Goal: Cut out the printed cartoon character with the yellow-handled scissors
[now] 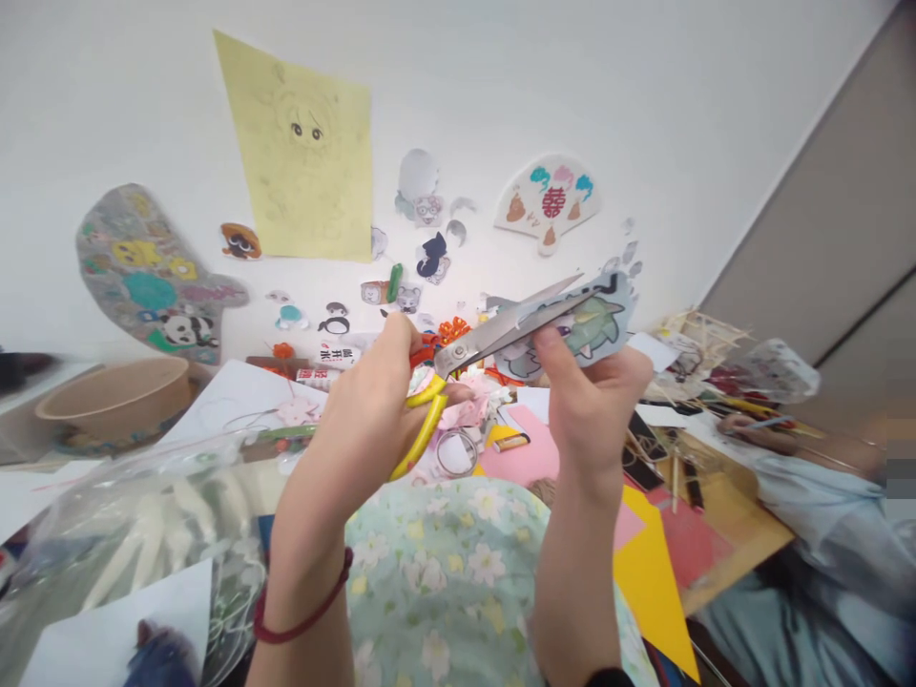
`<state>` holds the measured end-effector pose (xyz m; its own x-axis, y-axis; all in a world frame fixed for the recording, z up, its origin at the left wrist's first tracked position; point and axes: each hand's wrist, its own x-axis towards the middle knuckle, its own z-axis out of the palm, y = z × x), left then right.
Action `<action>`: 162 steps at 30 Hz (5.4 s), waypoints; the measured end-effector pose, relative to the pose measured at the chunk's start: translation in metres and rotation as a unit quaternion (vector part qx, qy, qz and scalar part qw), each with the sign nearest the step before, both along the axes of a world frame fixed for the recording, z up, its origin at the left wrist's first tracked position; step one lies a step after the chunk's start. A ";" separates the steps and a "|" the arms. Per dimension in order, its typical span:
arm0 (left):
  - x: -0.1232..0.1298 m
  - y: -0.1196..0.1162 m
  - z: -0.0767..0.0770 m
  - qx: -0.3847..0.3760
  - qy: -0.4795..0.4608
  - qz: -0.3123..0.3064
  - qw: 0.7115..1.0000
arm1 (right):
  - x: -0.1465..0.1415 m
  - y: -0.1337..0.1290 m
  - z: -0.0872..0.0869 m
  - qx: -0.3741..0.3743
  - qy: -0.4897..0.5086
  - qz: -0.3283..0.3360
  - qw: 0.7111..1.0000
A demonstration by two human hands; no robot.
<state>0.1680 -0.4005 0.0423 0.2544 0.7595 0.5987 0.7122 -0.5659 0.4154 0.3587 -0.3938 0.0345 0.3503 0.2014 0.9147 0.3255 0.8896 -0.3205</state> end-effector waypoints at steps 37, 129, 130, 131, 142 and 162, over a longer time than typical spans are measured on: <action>0.016 -0.007 0.001 -0.003 -0.019 -0.023 1.000 | -0.027 0.007 -0.001 0.136 0.078 -0.173 0.972; 0.020 0.002 -0.006 0.016 -0.016 -0.107 0.994 | 0.024 -0.029 0.005 0.038 -0.096 -0.080 0.991; 0.020 0.003 -0.006 0.015 -0.014 -0.107 0.994 | 0.023 -0.029 0.006 0.037 -0.097 -0.084 0.991; 0.019 0.003 -0.006 0.014 -0.011 -0.107 0.994 | 0.023 -0.030 0.006 0.035 -0.098 -0.088 0.991; 0.019 0.000 -0.003 -0.001 0.035 -0.104 0.994 | 0.024 -0.036 0.007 0.033 -0.110 -0.074 0.991; 0.014 -0.003 -0.002 0.002 0.059 -0.066 0.996 | 0.030 -0.038 0.006 0.026 -0.119 -0.089 0.989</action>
